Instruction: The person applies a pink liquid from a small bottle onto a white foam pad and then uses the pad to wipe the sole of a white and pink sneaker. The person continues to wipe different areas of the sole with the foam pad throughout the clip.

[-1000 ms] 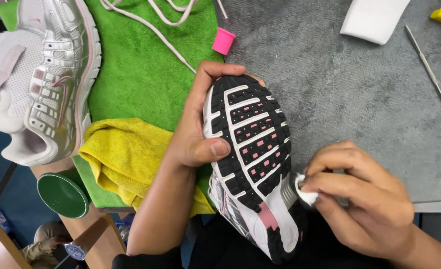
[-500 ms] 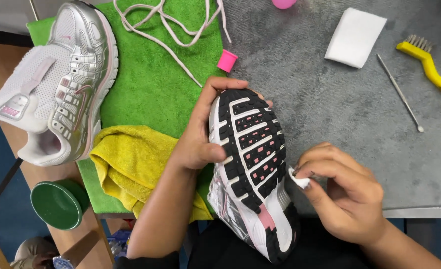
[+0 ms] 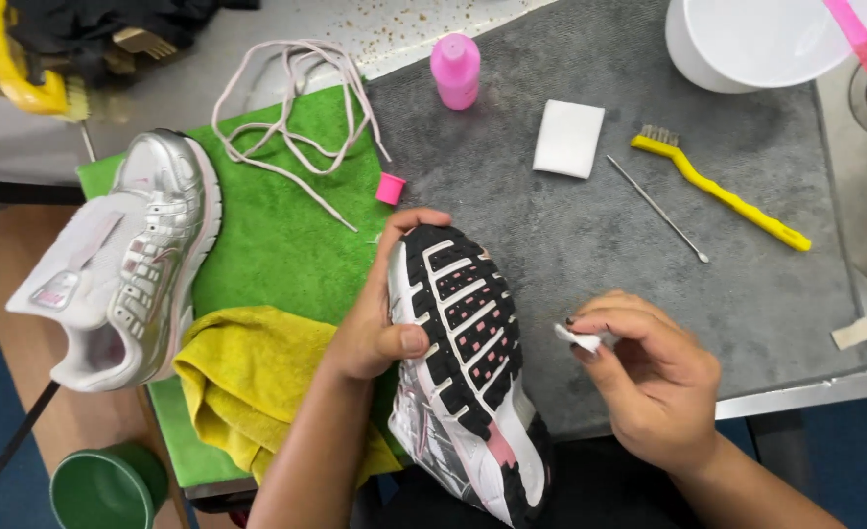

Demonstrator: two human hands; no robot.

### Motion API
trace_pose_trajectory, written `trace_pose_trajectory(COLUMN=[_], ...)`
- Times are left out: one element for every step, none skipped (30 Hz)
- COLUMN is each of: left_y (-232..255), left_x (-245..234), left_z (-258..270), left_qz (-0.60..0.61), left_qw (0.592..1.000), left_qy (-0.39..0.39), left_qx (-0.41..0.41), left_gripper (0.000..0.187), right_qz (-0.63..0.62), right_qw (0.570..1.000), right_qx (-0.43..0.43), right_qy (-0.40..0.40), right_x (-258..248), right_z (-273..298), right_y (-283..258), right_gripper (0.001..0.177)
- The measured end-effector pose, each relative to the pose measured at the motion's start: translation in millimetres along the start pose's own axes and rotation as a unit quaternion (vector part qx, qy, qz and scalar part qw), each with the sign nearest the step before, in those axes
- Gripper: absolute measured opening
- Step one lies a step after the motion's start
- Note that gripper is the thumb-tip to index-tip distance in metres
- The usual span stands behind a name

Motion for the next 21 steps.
trace_pose_trajectory(left_y=[2.2,6.4,9.6,10.8,13.4,16.5,17.7,20.3,22.1,24.2,25.9,27.8,29.9,32.1,34.0,35.3,36.3,37.3,38.3,37.9,37.4], left_x=[2.7,8.8,15.6,20.2,26.2,32.2,33.8,36.8,40.1,41.6,44.7,47.8,50.5,53.6,56.6,58.5,60.4,62.2,64.0,65.1,66.2], left_z=[0.9,0.6,0.0,0.4,0.0,-0.4,0.0,0.4,1.4,2.2,2.3,2.1,1.9,1.7,1.3,2.0,2.3,2.6,2.8,2.8,3.0], left_qz=[-0.005,-0.004,-0.002,-0.004,0.019,0.043,0.038,0.018,-0.001,-0.005,0.002,0.009,0.007,0.000,-0.008,-0.011,-0.027,-0.042,-0.045,-0.053,-0.061], left_qw=[1.000,1.000,0.998,0.998,0.997,0.995,0.995,0.994,0.993,0.993,0.992,0.991,0.991,0.991,0.990,0.990,0.990,0.989,0.989,0.990,0.990], left_qy=[0.003,-0.021,-0.046,-0.045,-0.058,-0.070,-0.069,-0.077,-0.086,-0.084,-0.095,-0.106,-0.106,-0.107,-0.110,-0.111,-0.112,-0.112,-0.112,-0.109,-0.104], left_qx=[0.000,0.018,0.036,0.035,0.046,0.057,0.059,0.069,0.078,0.078,0.081,0.083,0.084,0.084,0.086,0.087,0.085,0.082,0.084,0.075,0.066], left_gripper=[0.094,0.095,0.096,0.096,0.094,0.093,0.093,0.093,0.093,0.093,0.090,0.088,0.088,0.088,0.088,0.088,0.089,0.091,0.091,0.095,0.099], right_qz=[-0.005,0.007,0.021,0.018,0.020,0.022,0.019,0.029,0.039,0.036,0.048,0.061,0.060,0.064,0.069,0.069,0.081,0.094,0.094,0.099,0.103], right_qw=[1.000,1.000,0.999,0.999,0.998,0.997,0.997,0.996,0.994,0.994,0.993,0.991,0.991,0.990,0.988,0.988,0.986,0.983,0.983,0.982,0.981], right_qx=[-0.003,-0.023,-0.042,-0.043,-0.057,-0.070,-0.074,-0.088,-0.100,-0.103,-0.109,-0.116,-0.118,-0.126,-0.135,-0.139,-0.148,-0.157,-0.161,-0.163,-0.165], right_qy=[-0.001,0.000,0.002,0.001,0.002,0.003,0.002,0.006,0.011,0.010,0.007,0.005,0.004,0.005,0.006,0.007,0.005,0.003,0.003,0.007,0.010], right_x=[1.9,3.2,3.6,4.5,4.9,5.4,5.0,4.1,3.4,3.2,2.9,2.4,2.4,2.2,2.1,1.4,1.1,0.9,0.5,-0.2,-0.9], right_z=[0.1,0.3,1.2,2.0,1.7,1.3,0.8,0.7,1.9,0.7,-0.4,-1.8,-2.4,-2.8,-3.0,-4.7,-6.4,-8.2,-9.8,-11.3,-12.6], right_y=[-2.4,-7.2,-12.4,-14.7,-18.3,-22.2,-23.5,-26.3,-29.1,-31.4,-34.7,-37.9,-38.4,-39.9,-41.1,-43.2,-46.7,-50.3,-52.6,-54.9,-57.3], right_gripper=[0.008,0.007,0.006,0.006,0.008,0.009,0.009,0.010,0.010,0.010,0.010,0.010,0.010,0.008,0.006,0.006,0.006,0.006,0.006,0.008,0.010])
Point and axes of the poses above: each hand's wrist, its own z-axis away from the middle knuckle, its own x-axis out of the palm, y = z × x, the point moved 7 cm from there along -z, towards the middle knuckle, and after that the axes turned 12 degrees about -y, right-handed, at the moved point
